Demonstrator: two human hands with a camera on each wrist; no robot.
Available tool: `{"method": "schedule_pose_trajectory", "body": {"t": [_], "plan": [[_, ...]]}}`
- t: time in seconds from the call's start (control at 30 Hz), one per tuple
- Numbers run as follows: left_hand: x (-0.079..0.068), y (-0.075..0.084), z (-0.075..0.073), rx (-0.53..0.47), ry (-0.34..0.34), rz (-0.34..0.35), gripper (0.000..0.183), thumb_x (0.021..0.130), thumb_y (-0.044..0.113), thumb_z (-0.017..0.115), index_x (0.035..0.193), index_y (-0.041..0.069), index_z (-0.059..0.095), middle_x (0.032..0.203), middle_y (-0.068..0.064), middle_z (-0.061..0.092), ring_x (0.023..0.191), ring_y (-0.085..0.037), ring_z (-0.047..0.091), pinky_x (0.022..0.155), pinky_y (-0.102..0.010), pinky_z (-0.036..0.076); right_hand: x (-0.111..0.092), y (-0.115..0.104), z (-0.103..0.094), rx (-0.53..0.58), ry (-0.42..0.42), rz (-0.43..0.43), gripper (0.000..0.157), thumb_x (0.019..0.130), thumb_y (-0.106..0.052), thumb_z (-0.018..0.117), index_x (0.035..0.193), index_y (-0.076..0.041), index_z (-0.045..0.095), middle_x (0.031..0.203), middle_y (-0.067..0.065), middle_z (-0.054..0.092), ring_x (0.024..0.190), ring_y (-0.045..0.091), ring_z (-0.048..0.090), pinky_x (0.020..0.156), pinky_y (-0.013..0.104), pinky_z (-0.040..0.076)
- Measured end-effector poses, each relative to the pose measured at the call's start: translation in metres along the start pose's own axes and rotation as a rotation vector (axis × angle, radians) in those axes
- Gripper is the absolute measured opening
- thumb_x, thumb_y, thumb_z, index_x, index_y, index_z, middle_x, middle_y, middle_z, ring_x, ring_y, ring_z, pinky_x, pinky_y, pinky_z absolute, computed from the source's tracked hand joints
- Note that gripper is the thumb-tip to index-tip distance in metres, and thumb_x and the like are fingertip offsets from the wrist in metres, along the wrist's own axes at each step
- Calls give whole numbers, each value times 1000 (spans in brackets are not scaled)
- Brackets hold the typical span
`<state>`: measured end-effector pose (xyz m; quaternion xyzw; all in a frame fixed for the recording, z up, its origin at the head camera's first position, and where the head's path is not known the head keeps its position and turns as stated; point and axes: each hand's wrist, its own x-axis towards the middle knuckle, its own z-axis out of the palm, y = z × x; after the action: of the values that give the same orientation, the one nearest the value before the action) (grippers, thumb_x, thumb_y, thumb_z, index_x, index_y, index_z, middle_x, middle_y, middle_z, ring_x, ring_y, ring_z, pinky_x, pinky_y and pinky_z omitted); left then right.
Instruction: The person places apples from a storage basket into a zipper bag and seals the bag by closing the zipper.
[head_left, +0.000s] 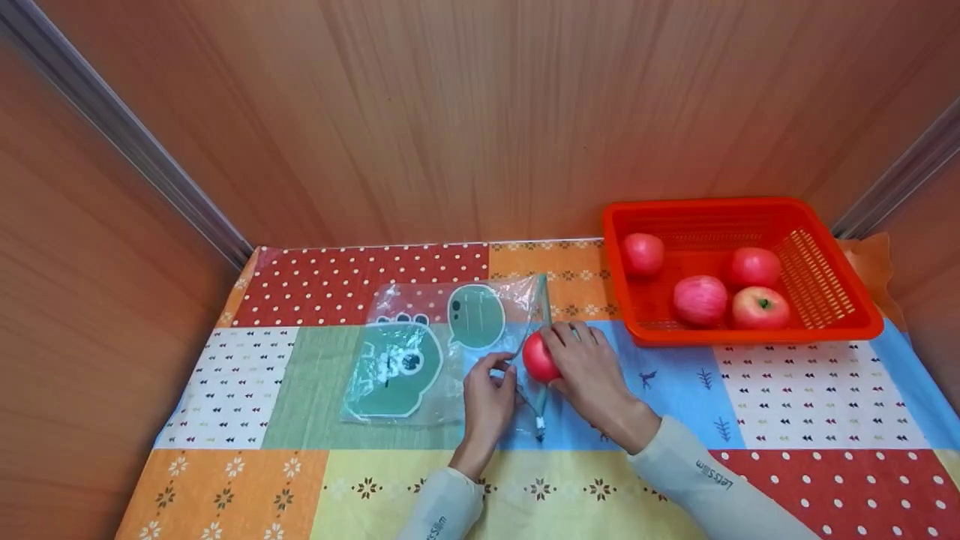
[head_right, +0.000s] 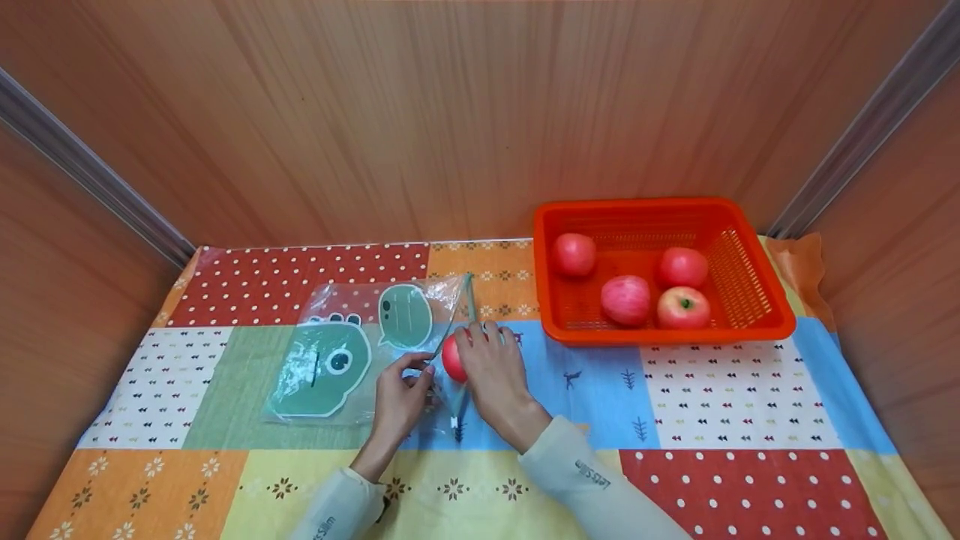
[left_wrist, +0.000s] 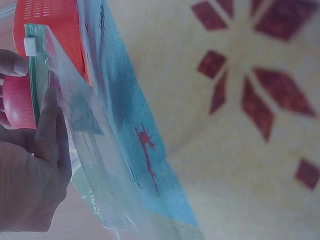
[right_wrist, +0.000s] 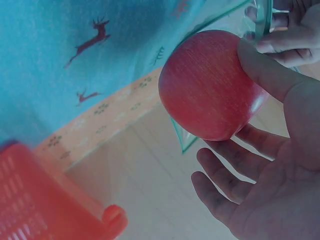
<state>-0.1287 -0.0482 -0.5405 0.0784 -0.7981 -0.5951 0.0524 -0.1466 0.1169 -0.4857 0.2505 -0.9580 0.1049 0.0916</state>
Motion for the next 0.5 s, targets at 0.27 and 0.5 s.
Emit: {"method": "schedule_pose_trajectory", "body": {"t": [0.27, 0.5], "plan": [[-4, 7, -2, 14, 11, -11, 20, 101, 2, 67, 120, 4, 74, 102, -9, 68, 74, -15, 69, 65, -26, 62, 0, -4, 7, 29, -24, 22, 84, 72, -22, 99, 144, -7, 59, 137, 15, 63, 127, 34, 55, 103, 55, 53], [-5, 10, -2, -4, 31, 0, 20, 101, 1, 67, 119, 4, 74, 103, -10, 67, 75, -17, 71, 63, -26, 62, 4, -6, 10, 33, -32, 43, 84, 73, -24, 99, 145, -7, 59, 137, 14, 63, 127, 33, 55, 103, 54, 53]]}}
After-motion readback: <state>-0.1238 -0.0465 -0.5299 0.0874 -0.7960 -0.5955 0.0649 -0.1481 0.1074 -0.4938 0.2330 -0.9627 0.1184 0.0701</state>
